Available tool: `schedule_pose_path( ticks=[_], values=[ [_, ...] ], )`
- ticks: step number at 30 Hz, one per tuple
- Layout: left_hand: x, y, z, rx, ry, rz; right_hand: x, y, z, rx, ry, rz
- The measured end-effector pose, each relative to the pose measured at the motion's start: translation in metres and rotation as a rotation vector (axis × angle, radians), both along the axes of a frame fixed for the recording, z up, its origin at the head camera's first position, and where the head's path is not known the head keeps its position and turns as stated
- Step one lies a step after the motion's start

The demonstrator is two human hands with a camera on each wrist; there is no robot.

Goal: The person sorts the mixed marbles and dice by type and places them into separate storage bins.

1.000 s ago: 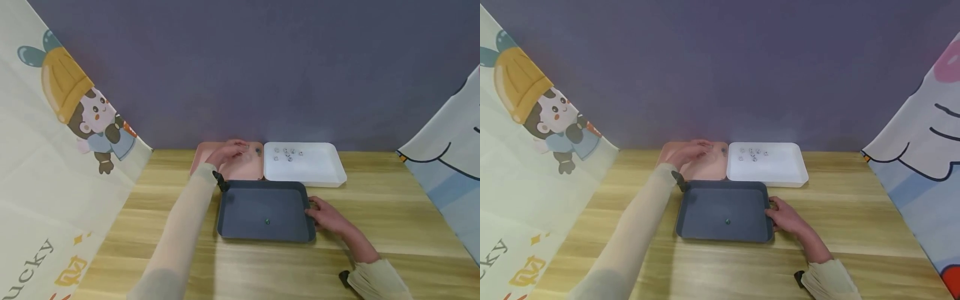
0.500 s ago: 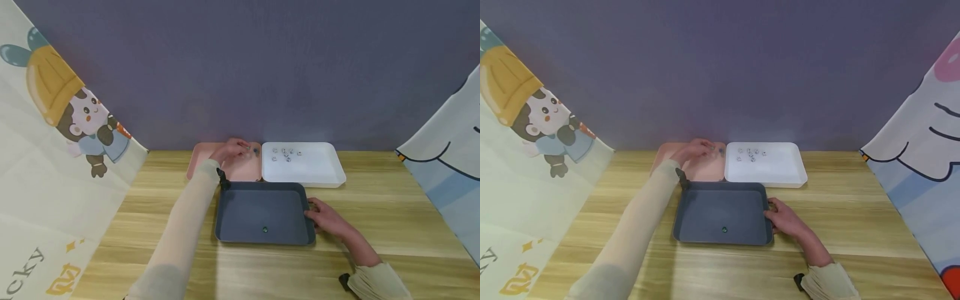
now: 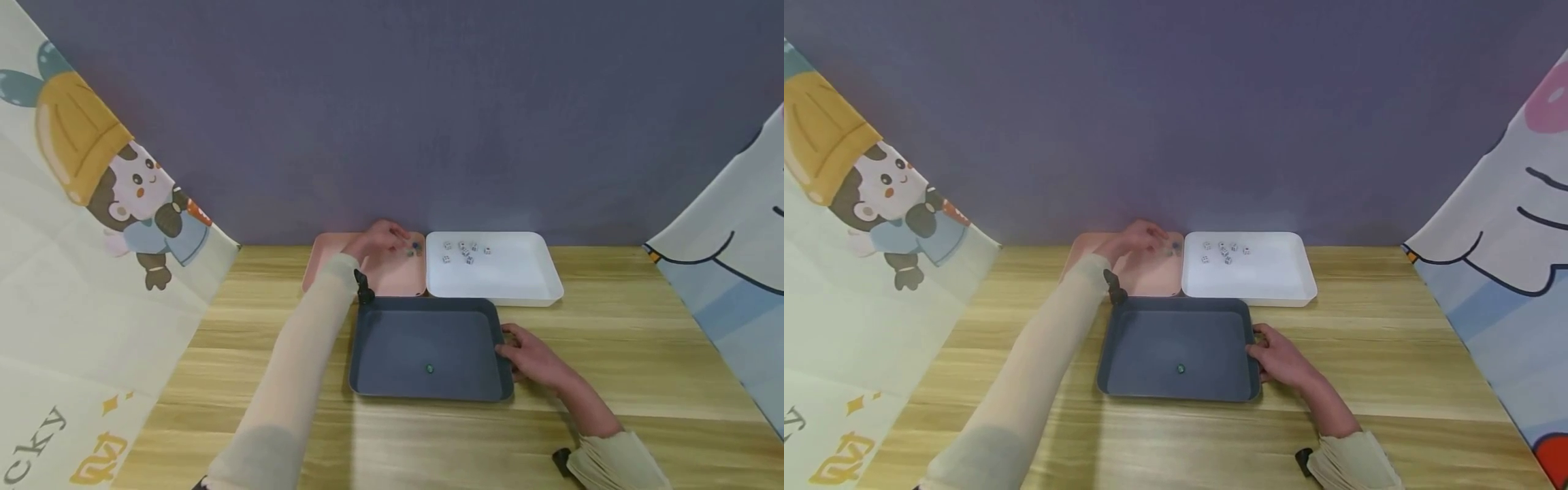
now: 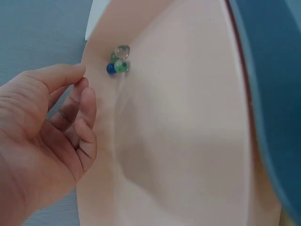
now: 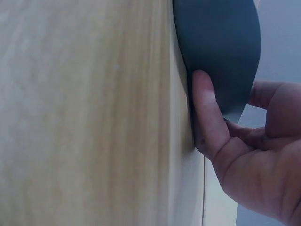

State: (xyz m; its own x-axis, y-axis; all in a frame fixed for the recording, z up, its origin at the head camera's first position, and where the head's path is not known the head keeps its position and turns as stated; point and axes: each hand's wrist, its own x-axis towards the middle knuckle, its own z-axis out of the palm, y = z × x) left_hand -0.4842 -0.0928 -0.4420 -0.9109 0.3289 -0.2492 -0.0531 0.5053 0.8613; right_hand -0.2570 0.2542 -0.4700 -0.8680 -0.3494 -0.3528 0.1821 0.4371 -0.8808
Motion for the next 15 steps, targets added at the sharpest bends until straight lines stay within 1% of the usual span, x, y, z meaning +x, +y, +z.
schedule_pose_path(
  ticks=[3, 5, 6, 8, 10, 13, 15],
  values=[
    [0.004, 0.001, 0.004, -0.011, 0.035, -0.028, 0.000, 0.000, -0.001, -0.004, -0.001, -0.006],
    [0.008, 0.003, 0.009, -0.037, 0.068, -0.073, 0.000, 0.000, 0.000, -0.007, -0.004, -0.008],
    [0.011, 0.004, 0.013, -0.058, 0.092, -0.106, 0.001, 0.000, 0.000, -0.008, -0.005, -0.009],
    [0.020, 0.008, 0.023, -0.101, 0.134, -0.192, 0.000, 0.000, -0.001, -0.010, -0.007, -0.009],
    [0.031, 0.015, 0.034, -0.143, 0.166, -0.297, 0.001, 0.000, -0.001, -0.013, -0.008, -0.008],
    [0.053, 0.032, 0.051, -0.243, 0.216, -0.473, 0.001, -0.001, -0.001, -0.020, -0.009, -0.008],
    [0.072, 0.046, 0.059, -0.331, 0.227, -0.599, 0.001, -0.001, 0.000, -0.021, -0.008, -0.007]
  ],
)
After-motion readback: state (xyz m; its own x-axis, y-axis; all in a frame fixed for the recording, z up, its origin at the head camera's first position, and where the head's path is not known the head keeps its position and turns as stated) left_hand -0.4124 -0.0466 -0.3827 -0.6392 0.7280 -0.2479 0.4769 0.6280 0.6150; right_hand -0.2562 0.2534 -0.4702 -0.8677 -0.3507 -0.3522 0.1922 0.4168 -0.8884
